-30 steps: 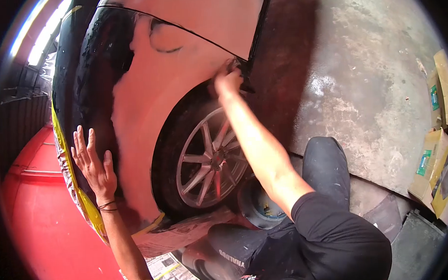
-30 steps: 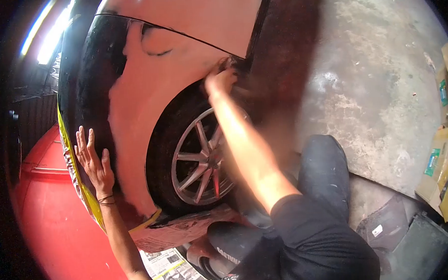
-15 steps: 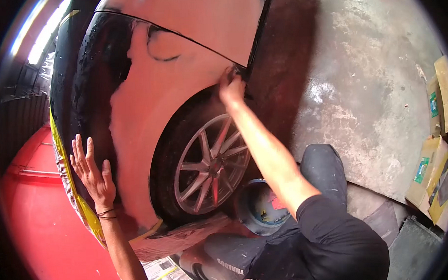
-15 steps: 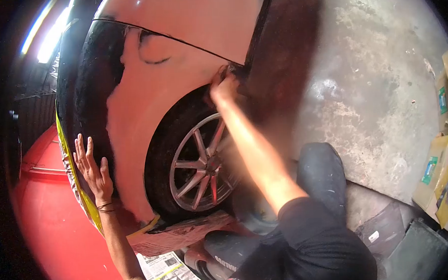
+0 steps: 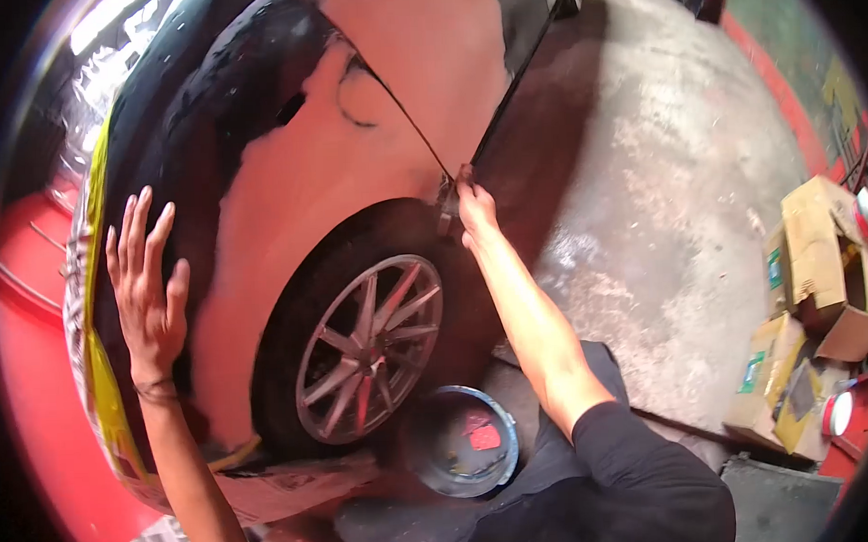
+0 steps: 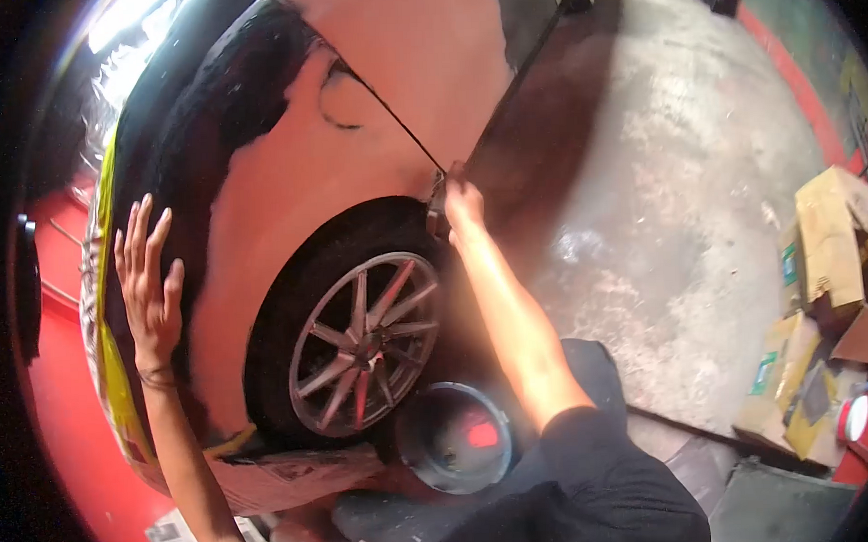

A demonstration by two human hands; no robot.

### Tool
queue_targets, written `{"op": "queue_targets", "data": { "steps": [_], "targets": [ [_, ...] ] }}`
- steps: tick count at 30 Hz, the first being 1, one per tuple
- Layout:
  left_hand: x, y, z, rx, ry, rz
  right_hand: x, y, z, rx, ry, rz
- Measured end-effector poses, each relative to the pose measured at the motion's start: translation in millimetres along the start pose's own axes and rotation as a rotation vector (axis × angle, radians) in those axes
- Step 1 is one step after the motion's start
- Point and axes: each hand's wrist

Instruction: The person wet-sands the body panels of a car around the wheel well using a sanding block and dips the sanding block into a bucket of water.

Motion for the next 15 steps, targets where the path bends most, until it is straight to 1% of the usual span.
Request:
{"op": "queue_targets", "data": {
  "steps": [2,3,4,5,6,7,8,9,10,11,12,14,15],
  "targets": [
    [-2,3,-6,0.007,0.051,0.033,22,55,-15,0.023,-0.078,-0.004],
    [-9,9,-3,0.056,0.136,0.089,33,81,-17,0.047,-0.119,-0.004],
    [-10,21,19,0.149,0.262,0.159,47,101,-19,-0.020,-0.213,-0.043],
    [-6,40,55,0.239,0.428,0.199,64,123,-16,-0.106,-0.309,-0.083],
    [-13,70,79,0.225,0.638,0.236,81,150,-16,-0.133,-0.244,-0.191],
    [-29,112,114,0.282,0.712,0.257,82,190,-41,-0.163,-0.185,-0.255],
    [-32,160,155,0.450,0.904,0.074,86,226,-50,-0.152,-0.180,-0.371],
    [-54,211,194,0.603,1.135,-0.120,94,256,-53,-0.204,-0.106,-0.427],
    [-66,257,233,0.891,1.410,-0.371,105,281,-36,-0.253,-0.074,-0.427],
    [-87,305,262,1.062,1.629,-0.470,103,312,-42,-0.326,-0.072,-0.449],
    [-101,340,283,1.223,1.856,-0.571,115,335,-24,-0.348,-0.013,-0.469],
    [-107,384,275,1.483,2.307,-1.005,114,380,-13,-0.497,-0.074,-0.475],
    [-108,394,271,1.417,2.494,-0.930,114,396,-13,-0.605,-0.181,-0.484]
  ]
}}
Point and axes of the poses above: each hand's wrist, its own y-axis away from the middle knuckle, its own x-axis out of the back of the hand, z = x × y, and after that the axes turned 15 degrees about x, right-handed
